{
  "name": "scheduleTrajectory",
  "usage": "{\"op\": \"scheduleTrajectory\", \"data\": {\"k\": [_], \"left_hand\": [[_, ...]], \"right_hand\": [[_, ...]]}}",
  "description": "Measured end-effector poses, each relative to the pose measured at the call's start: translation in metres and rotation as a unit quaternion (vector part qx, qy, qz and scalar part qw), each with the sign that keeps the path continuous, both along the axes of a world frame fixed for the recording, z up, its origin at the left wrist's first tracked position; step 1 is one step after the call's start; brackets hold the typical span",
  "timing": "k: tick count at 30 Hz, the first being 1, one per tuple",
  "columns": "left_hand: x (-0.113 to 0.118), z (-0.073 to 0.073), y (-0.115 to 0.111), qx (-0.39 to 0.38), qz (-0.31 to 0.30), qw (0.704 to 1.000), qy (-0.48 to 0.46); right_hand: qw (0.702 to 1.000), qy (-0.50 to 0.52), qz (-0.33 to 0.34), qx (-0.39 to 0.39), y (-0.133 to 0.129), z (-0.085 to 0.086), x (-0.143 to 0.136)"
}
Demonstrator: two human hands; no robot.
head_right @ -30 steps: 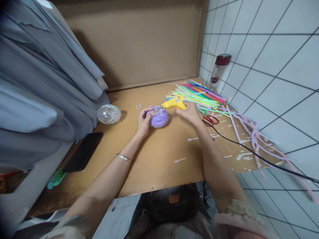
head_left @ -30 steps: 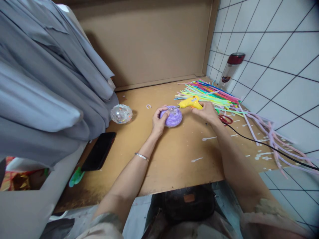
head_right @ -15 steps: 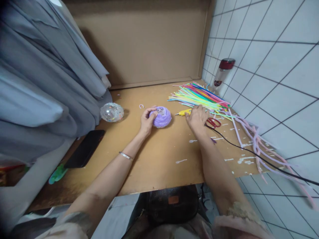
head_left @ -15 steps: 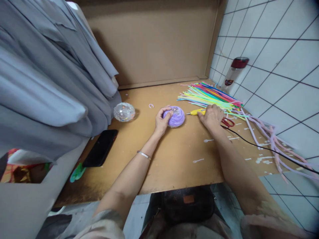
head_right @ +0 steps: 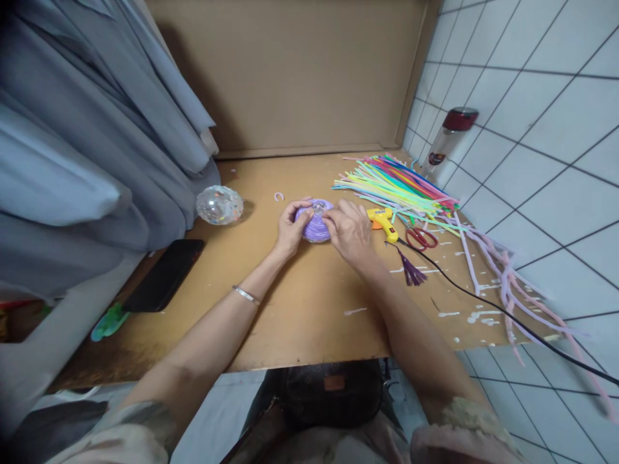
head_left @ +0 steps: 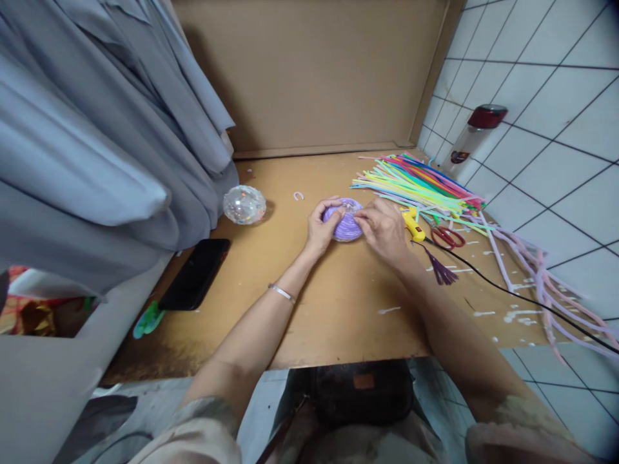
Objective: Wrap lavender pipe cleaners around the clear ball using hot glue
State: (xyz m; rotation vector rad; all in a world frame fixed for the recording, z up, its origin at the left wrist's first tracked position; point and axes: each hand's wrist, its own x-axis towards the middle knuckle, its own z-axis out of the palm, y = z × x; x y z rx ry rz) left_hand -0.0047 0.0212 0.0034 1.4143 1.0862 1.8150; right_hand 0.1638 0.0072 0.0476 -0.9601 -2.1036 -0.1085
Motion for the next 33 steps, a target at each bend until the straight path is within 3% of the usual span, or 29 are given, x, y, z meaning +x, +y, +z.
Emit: {"op": "scheduleTrajectory", "data": {"k": [19,33], "left_hand": [[0.002,0.004,-0.003,0.023,-0.009,0.999,0.034],[0.002,0.005,-0.003,0.023,-0.013,0.999,0.029]], "right_hand": [[1.0,0.006,0.023,0.011,0.006,0.001,0.003],[0.995,0.018,0.095,-0.019,0.011,0.003,0.006]]}}
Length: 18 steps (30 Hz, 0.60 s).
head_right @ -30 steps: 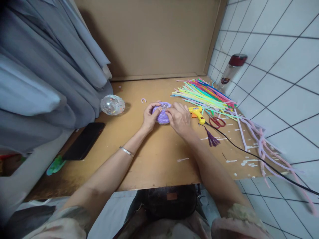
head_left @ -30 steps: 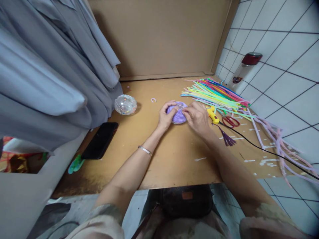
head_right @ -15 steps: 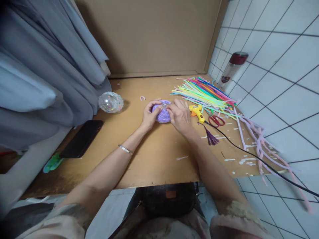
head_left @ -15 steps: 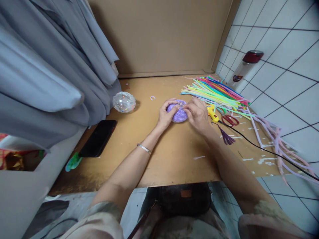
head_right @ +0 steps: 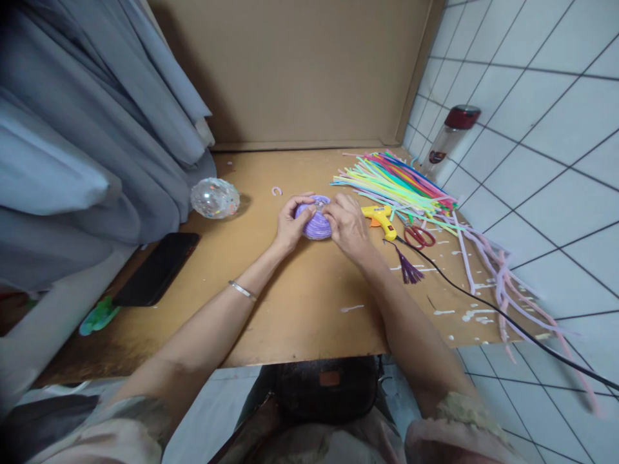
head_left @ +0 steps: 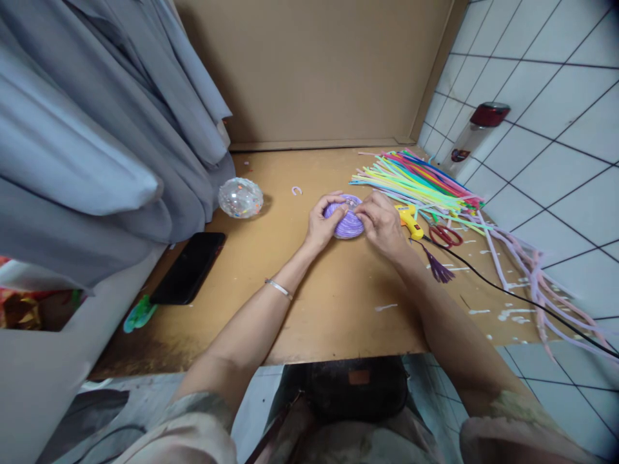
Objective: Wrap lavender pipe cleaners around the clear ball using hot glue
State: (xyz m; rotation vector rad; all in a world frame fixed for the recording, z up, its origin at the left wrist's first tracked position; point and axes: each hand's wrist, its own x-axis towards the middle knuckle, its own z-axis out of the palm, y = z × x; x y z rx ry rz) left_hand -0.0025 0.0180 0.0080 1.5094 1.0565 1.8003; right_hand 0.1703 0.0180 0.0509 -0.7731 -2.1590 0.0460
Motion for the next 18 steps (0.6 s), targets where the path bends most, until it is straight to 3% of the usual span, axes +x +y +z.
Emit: {"op": "scheduleTrajectory", "data": {"k": [12,18], "left_hand": [[-0.0024,-0.0006,0.0013,-0.002,-0.016,1.0,0.0],[-0.0058,-0.0022,0.0028,0.012,0.039,0.998,0.043]], "right_hand": [[1.0,-0.001,0.03,0.005,0.0042,-0.0008,0.0005],[0.999,0.007,0.039,0.003,0.0056,-0.0009,0.0015]]}}
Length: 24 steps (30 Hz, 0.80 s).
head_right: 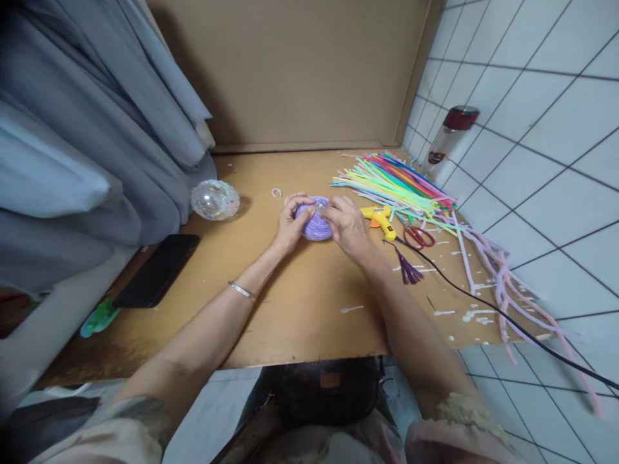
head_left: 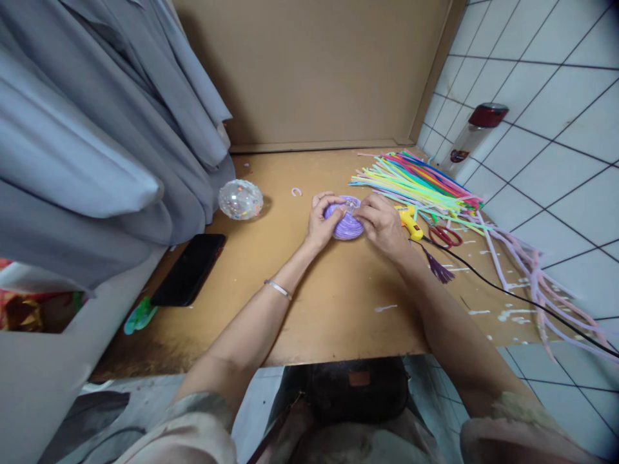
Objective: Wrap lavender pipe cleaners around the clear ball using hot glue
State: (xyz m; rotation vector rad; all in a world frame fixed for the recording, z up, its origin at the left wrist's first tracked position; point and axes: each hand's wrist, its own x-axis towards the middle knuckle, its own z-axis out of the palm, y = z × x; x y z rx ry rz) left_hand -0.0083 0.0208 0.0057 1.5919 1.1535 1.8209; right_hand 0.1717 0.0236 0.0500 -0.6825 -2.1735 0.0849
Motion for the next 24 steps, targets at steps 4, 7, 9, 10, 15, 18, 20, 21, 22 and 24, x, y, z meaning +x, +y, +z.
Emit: {"op": "scheduleTrajectory", "data": {"k": [4,7,9,10,15,18,20,21,22,24], "left_hand": [[0.0,-0.001,-0.001,0.017,-0.003,1.0,0.014],[0.0,0.0,-0.002,0.028,-0.005,0.999,0.017],[0.0,0.001,-0.002,0.026,-0.007,1.0,0.012],[0.0,0.001,-0.003,0.023,-0.008,1.0,0.008],[0.0,0.003,-0.006,0.005,-0.012,1.0,0.001],[0.002,0.001,-0.006,0.001,-0.017,1.0,0.002],[0.003,0.0,-0.006,-0.003,-0.016,1.0,0.003],[0.004,-0.001,-0.006,-0.005,-0.015,1.0,0.005],[0.004,-0.002,-0.006,-0.007,-0.014,1.0,0.008],[0.005,-0.002,-0.006,-0.009,-0.013,1.0,0.017]], "right_hand": [[1.0,0.002,-0.004,-0.008,0.0,0.001,-0.001],[1.0,0.004,-0.001,-0.011,-0.001,0.001,-0.002],[1.0,0.003,-0.004,-0.018,-0.002,0.0,-0.003],[1.0,0.004,-0.008,-0.023,-0.003,0.0,-0.003],[0.999,0.009,-0.017,-0.035,-0.01,-0.002,-0.008],[0.999,0.008,-0.027,-0.033,-0.013,-0.001,-0.01],[0.999,0.006,-0.031,-0.03,-0.013,-0.001,-0.011],[0.999,0.005,-0.032,-0.028,-0.013,-0.001,-0.011],[0.999,0.005,-0.032,-0.025,-0.013,-0.001,-0.01],[0.999,0.005,-0.029,-0.019,-0.011,-0.002,-0.01]]}}
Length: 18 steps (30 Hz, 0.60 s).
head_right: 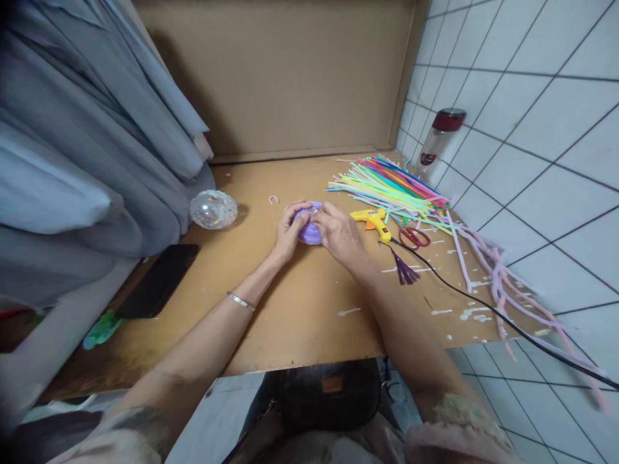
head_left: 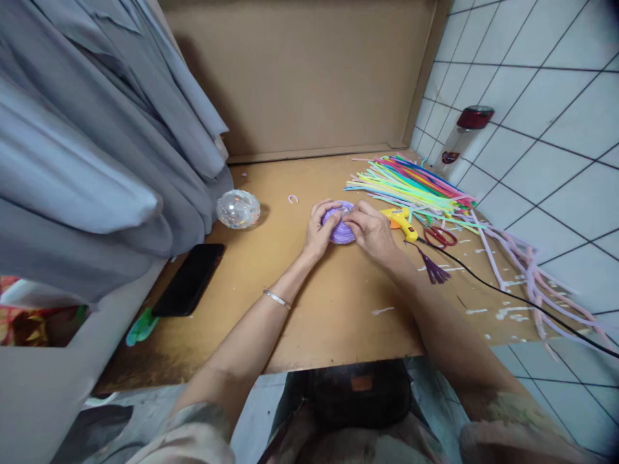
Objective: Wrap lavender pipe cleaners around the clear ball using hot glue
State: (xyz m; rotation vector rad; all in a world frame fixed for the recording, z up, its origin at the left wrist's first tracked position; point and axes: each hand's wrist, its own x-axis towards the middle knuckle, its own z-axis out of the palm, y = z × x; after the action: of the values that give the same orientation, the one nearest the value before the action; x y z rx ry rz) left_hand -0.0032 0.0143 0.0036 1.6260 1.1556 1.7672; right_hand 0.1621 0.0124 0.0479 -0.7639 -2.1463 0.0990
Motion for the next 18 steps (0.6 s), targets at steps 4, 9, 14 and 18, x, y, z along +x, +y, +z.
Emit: {"op": "scheduleTrajectory", "data": {"k": [4,9,14,18], "left_hand": [[0.0015,0.0006,-0.0016,-0.005,0.003,1.0,0.008],[0.0033,0.0021,-0.0026,-0.007,0.013,1.0,0.011],[0.0028,0.0037,-0.0032,-0.007,0.016,0.999,0.028],[0.0011,0.0051,-0.0048,-0.003,0.013,0.999,0.034]], "right_hand": [[1.0,0.003,0.006,0.014,0.002,-0.0011,0.0008],[1.0,0.007,0.017,0.017,0.0029,-0.0005,0.0011],[0.999,0.021,0.024,0.006,0.0038,-0.0013,0.0012],[0.997,0.053,0.042,-0.032,0.0044,-0.0013,0.0003]]}}
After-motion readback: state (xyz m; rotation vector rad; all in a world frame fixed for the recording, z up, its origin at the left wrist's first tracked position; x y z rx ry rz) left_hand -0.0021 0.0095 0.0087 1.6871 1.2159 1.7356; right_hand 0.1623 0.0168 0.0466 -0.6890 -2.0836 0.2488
